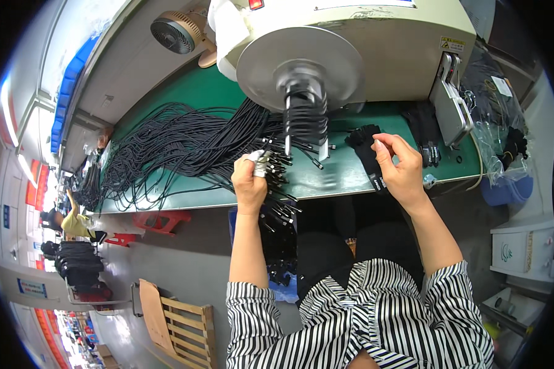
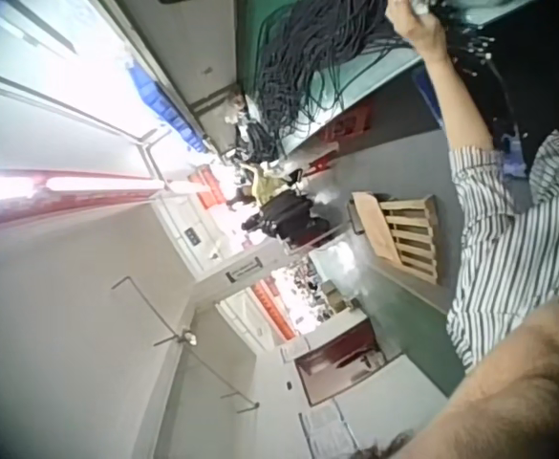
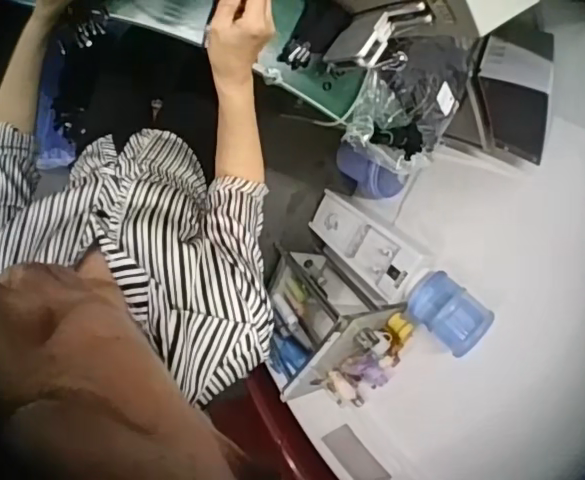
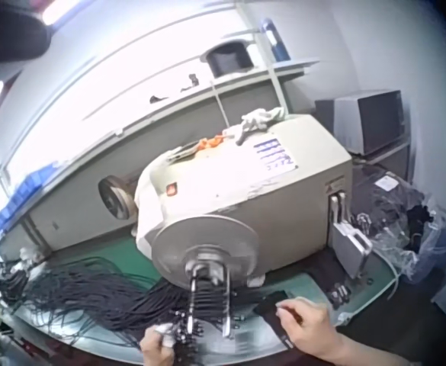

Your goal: Bundling and organizing electrical cables using a winding machine.

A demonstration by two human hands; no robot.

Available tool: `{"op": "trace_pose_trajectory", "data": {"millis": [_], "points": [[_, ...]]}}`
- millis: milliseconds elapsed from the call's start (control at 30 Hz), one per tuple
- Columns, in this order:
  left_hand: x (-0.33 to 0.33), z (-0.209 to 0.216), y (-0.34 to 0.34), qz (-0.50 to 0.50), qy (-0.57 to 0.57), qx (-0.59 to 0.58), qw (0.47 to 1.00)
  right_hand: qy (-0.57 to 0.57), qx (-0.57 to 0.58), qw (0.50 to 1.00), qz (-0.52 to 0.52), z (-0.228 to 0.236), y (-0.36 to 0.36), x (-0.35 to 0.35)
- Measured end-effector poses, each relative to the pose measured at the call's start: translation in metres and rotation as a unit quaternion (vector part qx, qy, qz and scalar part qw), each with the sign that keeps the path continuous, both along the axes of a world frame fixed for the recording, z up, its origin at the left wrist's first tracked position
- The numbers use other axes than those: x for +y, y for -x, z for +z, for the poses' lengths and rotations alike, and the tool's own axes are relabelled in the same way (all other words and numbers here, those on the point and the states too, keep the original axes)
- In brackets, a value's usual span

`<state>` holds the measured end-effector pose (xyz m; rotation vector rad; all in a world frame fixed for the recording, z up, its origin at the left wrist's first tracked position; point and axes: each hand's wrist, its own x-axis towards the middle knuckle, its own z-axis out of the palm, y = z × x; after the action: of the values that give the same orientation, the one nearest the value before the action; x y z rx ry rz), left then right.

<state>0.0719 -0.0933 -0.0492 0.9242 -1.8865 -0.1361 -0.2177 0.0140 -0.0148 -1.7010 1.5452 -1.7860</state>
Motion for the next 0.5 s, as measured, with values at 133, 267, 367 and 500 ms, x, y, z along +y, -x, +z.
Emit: {"op": "trace_pose_trajectory", "data": {"millis": [133, 267, 367, 500], "points": [[0.012, 0.03, -0.009, -0.041, -0.062, 0.054, 0.996, 0.001, -0.009, 1.0, 0.018, 0.001, -0.003, 0.002], [0.045, 0.129, 0.086, -0.171, 0.222, -0.214, 0.936, 0.001, 0.006, 1.0, 0.014, 0.004, -0.002, 0.006], [0.029, 0.123, 0.107, -0.163, 0.23, -0.299, 0.911, 0.036, 0.048, 0.997, 0.045, 0.011, -0.022, 0.003], [0.039, 0.102, 0.084, -0.069, 0.236, -0.215, 0.945, 0.113, 0.079, 0.987, 0.079, 0.016, -0.05, -0.012]]}}
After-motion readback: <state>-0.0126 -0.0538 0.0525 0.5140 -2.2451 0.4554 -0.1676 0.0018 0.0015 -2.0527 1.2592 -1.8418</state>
